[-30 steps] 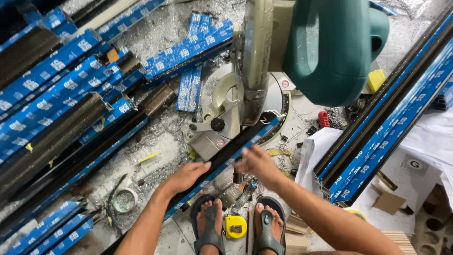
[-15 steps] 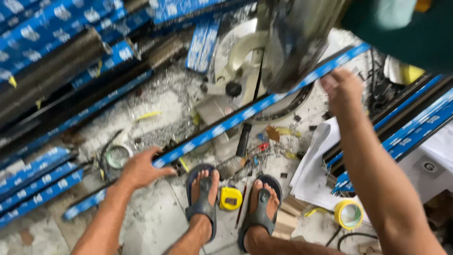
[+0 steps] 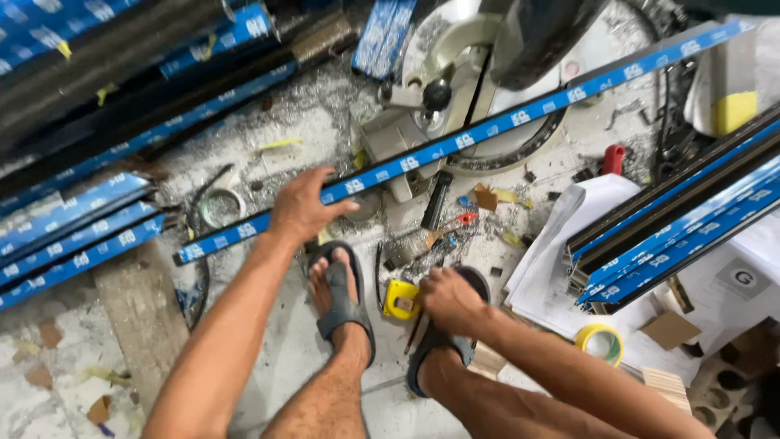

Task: The person measures a metal bar with a tape measure, marks it with a pencil, and cuts it using a miter saw.

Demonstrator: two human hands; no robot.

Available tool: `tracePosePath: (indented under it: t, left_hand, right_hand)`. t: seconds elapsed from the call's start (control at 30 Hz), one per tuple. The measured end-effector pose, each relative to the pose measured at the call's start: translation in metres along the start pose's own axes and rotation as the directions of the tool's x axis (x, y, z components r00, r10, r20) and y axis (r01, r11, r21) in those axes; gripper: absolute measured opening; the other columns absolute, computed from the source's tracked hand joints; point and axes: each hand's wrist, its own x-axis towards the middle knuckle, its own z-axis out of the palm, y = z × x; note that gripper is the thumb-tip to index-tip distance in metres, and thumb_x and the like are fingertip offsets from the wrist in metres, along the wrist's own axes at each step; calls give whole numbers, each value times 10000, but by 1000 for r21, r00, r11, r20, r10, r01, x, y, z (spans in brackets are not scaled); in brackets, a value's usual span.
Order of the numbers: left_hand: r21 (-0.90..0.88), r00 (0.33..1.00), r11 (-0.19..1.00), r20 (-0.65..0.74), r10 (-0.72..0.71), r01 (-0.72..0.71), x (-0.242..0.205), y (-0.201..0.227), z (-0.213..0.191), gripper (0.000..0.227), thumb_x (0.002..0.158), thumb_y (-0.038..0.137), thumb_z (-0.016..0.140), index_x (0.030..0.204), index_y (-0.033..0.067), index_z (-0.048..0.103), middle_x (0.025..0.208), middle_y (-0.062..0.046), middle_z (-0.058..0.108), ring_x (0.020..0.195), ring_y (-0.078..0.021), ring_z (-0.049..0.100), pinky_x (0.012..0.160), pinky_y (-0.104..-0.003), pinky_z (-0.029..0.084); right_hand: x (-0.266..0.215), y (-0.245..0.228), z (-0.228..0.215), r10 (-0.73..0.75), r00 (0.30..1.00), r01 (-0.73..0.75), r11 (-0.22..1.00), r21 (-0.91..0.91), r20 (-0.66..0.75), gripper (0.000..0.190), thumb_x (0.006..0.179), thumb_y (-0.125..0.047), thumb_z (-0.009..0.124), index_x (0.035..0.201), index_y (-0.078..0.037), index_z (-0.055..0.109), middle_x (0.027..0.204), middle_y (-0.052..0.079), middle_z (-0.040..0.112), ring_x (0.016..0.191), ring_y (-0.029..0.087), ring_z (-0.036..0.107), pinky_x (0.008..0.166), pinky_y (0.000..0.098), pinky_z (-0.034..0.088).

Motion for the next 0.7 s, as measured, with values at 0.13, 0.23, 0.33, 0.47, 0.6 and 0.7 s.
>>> tracePosePath:
  t: [0.13, 0.23, 0.33, 0.47, 0.6, 0.7]
  left_hand:
    - [291, 747, 880, -467, 474, -376, 22, -10, 59, 761, 781, 690, 761, 1264, 115, 641, 1185, -128, 626, 1164, -356, 612, 1012, -505, 477]
    - [161, 614, 808, -571, 545, -567, -15, 3, 124, 601, 781, 720, 755, 1031, 178, 691, 1019, -64, 648, 1039, -278, 636, 986, -438, 470]
    - [203, 714, 727, -148, 685, -656, -73, 36, 132, 597, 684, 677, 737, 992, 172, 647, 896, -48, 581, 839, -277, 596, 699, -446, 486]
    - [168, 808, 798, 244, 536, -579, -99, 37, 145, 774, 559, 495, 777, 1205, 126, 565, 1034, -73, 535, 942, -308, 553, 802, -474, 454]
    - [305, 815, 788, 432, 385, -534, -104, 43, 161, 764, 595, 420, 773, 1219, 50, 535, 1127, -137, 532, 1026, -347, 534, 850, -504, 416]
    - [330, 849, 810, 401, 344, -485, -104, 43, 165, 727, 584, 336, 827, 1193, 65, 539, 1114, -131, 539, 1001, -357, 556, 824, -506, 449]
  right_hand:
    - [8, 2, -19, -109, 993, 106, 992, -63, -42, 93, 785, -157, 702, 817, -229, 750, 888, -2, 709, 924, 263, 568, 742, 381, 481]
    - [17, 5, -24, -175, 984, 174, 984, -44, -13, 90, 802, -114, 663, 775, -164, 732, 840, 45, 703, 847, 281, 559, 761, 427, 437]
    - [26, 1, -23, -251, 968, 251, 968, -3, 18, 129, 820, -72, 624, 733, -99, 715, 793, 92, 698, 769, 299, 549, 779, 473, 393]
    - [28, 13, -2, -328, 914, 341, 940, 11, -240, 81, 822, -157, 593, 765, -100, 593, 623, 78, 565, 638, 282, 496, 692, 456, 401]
    - [26, 19, -17, -379, 888, 399, 917, 27, -260, 119, 816, -188, 621, 812, -77, 580, 637, 75, 551, 681, 279, 512, 701, 438, 401]
    - [24, 18, -7, -354, 921, 360, 933, 12, -165, 169, 772, -201, 681, 860, -80, 602, 687, 82, 587, 735, 281, 546, 728, 429, 401]
